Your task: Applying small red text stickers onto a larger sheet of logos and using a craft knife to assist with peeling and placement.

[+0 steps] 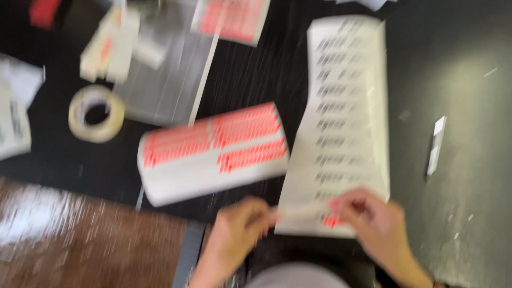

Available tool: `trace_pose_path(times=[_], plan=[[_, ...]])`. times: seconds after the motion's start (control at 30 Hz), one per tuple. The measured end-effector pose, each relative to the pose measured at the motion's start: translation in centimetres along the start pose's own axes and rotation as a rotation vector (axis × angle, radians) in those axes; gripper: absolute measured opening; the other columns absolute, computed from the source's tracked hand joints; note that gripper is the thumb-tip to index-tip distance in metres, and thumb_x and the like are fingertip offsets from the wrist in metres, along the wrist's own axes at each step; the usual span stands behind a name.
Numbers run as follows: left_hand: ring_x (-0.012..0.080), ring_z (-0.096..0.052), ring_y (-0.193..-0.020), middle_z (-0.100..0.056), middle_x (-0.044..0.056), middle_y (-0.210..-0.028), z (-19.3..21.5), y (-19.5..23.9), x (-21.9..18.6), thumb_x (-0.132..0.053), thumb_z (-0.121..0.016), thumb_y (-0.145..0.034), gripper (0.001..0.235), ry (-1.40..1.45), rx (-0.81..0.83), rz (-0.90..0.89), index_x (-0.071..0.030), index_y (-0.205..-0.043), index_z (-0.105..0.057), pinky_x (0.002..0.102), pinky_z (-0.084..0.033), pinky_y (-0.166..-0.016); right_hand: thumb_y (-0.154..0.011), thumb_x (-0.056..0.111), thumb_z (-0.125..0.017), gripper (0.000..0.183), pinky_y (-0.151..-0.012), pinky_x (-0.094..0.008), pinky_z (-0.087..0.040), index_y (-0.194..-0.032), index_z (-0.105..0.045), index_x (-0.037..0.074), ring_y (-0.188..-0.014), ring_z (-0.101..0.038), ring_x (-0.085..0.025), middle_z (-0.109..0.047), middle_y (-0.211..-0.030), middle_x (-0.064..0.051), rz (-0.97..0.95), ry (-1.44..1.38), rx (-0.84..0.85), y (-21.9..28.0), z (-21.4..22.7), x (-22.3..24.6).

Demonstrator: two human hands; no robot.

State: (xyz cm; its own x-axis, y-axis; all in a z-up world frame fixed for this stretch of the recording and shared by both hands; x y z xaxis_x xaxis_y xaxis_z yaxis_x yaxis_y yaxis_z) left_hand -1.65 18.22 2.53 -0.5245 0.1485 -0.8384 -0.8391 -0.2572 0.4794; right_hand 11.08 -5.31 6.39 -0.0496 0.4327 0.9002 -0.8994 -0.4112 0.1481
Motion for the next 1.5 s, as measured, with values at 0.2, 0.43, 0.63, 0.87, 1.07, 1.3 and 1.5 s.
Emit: trace_pose_path(times=[0.2, 0.43, 0.63, 0.87, 1.07, 1.3, 1.5], plan=[[0.0069, -0.071, -0.072, -0.076, 0.001, -0.083, 4.0, 1.8, -1.1, -0.021, -0.073, -0.095, 0.014, 0.089, -0.272, -0.216, -0.008, -0.099, -0.075, 0.021, -0.054, -0.063, -0.096, 0.014, -0.076, 0.014, -0.076, -0.021, -0.050, -0.087, -0.070, 0.006, -0.079, -0.064, -0.008, -0.072, -0.081, -0.001, -0.035, 0.141, 0.053, -2.2, -2.1, 1.5], [0.0268, -0.058, -0.089, -0.066, 0.014, -0.099, 6.8, 3.2, -4.2, 0.010, -0.065, -0.101, 0.021, -0.515, -0.744, -0.884, 0.004, -0.120, -0.058, 0.040, -0.050, -0.089, -0.103, 0.003, -0.056, 0.014, -0.118, -0.053, -0.035, -0.093, -0.047, 0.006, -0.142, -0.054, -0.039, -0.065, -0.137, -0.014, 0.886, 0.434, 0.362, -5.8, -9.5, 9.4], [0.0246, -0.050, -0.080, -0.050, 0.002, -0.075, 6.9, -2.2, 0.5, 0.001, -0.066, -0.101, 0.022, -0.510, -0.703, -0.655, -0.009, -0.116, -0.054, 0.042, -0.041, -0.090, -0.108, 0.006, -0.047, 0.021, -0.129, -0.057, -0.012, -0.090, -0.036, 0.008, -0.149, -0.047, -0.036, -0.058, -0.151, -0.020, 0.802, 0.447, 0.541, -8.9, -12.9, 6.3], [0.0262, -0.045, -0.085, -0.051, 0.004, -0.074, 6.4, -3.3, 1.5, 0.006, -0.062, -0.100, 0.023, -0.494, -0.663, -0.553, -0.009, -0.112, -0.049, 0.042, -0.040, -0.086, -0.102, 0.004, -0.055, 0.024, -0.125, -0.053, -0.015, -0.084, -0.039, 0.010, -0.148, -0.048, -0.029, -0.057, -0.156, -0.011, 0.567, 0.310, 0.566, -10.5, -12.7, 4.8], [0.0269, -0.049, -0.083, -0.060, 0.005, -0.082, 6.5, -4.1, 0.8, 0.009, -0.056, -0.098, 0.026, -0.548, -0.722, -0.497, -0.009, -0.113, -0.046, 0.040, -0.037, -0.085, -0.096, 0.000, -0.057, 0.021, -0.112, -0.049, -0.020, -0.083, -0.045, 0.012, -0.144, -0.054, -0.028, -0.068, -0.145, -0.001, 0.569, 0.390, 0.456, -11.4, -12.3, 3.9], [0.0258, -0.057, -0.074, -0.055, 0.005, -0.068, 6.6, -4.2, 0.4, 0.002, -0.061, -0.098, 0.019, -0.621, -0.807, -0.491, -0.008, -0.113, -0.054, 0.040, -0.049, -0.089, -0.093, 0.009, -0.068, 0.018, -0.102, -0.043, -0.026, -0.085, -0.054, 0.017, -0.134, -0.059, -0.019, -0.073, -0.133, 0.005, 0.662, 0.419, 0.315, -12.8, -11.8, 1.5], [0.0240, -0.054, -0.071, -0.051, 0.002, -0.067, 6.6, -4.1, 0.6, 0.002, -0.064, -0.096, 0.021, -0.623, -0.863, -0.515, -0.009, -0.111, -0.055, 0.039, -0.050, -0.088, -0.094, 0.011, -0.071, 0.021, -0.099, -0.043, -0.028, -0.084, -0.054, 0.017, -0.131, -0.060, -0.022, -0.074, -0.131, 0.004, 0.688, 0.405, 0.286, -12.8, -11.8, 1.7]])
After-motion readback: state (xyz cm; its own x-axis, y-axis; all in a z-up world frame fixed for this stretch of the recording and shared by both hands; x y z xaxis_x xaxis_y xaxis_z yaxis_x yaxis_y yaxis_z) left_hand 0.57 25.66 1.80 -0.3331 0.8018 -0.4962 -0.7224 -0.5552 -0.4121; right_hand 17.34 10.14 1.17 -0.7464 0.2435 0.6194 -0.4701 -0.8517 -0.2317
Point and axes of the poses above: each hand's wrist, its own y-axis away from the middle knuckle, its own z-axis out of the back of the hand, x = y × z, the point moved 10 cm from there along -y, towards the middle knuckle
